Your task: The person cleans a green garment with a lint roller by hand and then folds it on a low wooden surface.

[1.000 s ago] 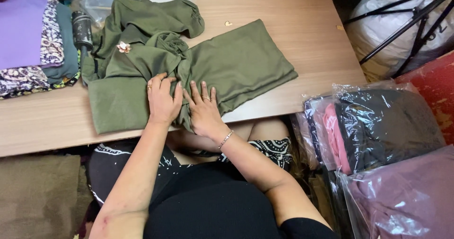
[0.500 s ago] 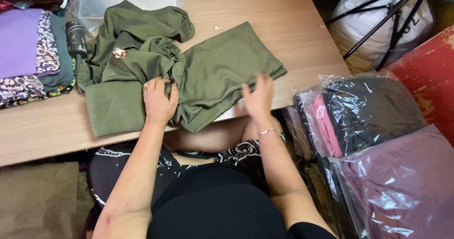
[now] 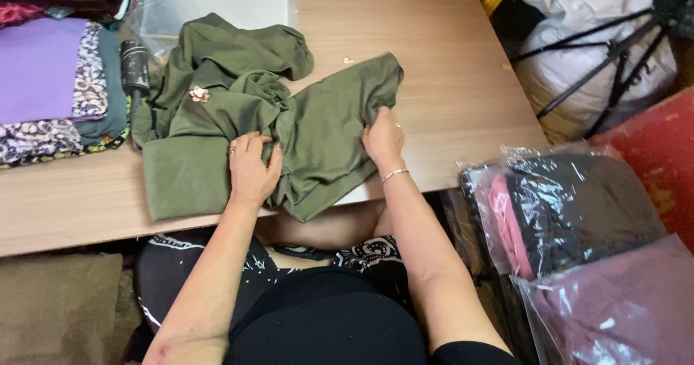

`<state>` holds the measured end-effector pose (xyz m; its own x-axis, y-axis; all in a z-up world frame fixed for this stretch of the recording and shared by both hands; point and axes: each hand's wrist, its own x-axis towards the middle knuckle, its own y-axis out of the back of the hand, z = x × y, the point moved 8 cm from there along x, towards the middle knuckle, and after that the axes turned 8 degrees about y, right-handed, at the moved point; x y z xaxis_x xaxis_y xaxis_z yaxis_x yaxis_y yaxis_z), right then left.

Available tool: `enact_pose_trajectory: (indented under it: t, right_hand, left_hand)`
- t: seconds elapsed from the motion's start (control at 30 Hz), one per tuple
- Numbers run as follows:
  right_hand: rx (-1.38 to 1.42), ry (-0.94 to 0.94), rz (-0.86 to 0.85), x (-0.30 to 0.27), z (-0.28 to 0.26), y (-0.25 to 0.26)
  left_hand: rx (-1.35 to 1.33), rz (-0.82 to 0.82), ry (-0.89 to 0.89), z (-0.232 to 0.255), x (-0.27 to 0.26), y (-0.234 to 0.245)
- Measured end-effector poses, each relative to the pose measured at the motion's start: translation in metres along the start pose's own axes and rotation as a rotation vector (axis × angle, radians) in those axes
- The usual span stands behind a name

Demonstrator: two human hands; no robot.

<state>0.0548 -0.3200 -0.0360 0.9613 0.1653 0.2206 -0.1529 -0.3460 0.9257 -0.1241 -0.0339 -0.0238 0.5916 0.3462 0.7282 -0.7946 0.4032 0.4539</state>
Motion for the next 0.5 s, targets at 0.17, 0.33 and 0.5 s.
enact_pose_trajectory:
  t: [0.17,0.33,0.5]
  right_hand:
    - [0.082,0.149,-0.117,0.022,-0.003,-0.013]
    - [0.529,-0.315,0.753,0.066,0.159,0.070]
    - [-0.176,-0.531,0.730,0.060,0.170,0.175]
  left_hand:
    - [-0.224,0.025,0.065,0.015,0.010,0.027]
    - [-0.208,-0.014,-0.041,0.009,-0.002,0.015]
    - [-0.198,-0.051,-0.181,0.060,0.008,0.026]
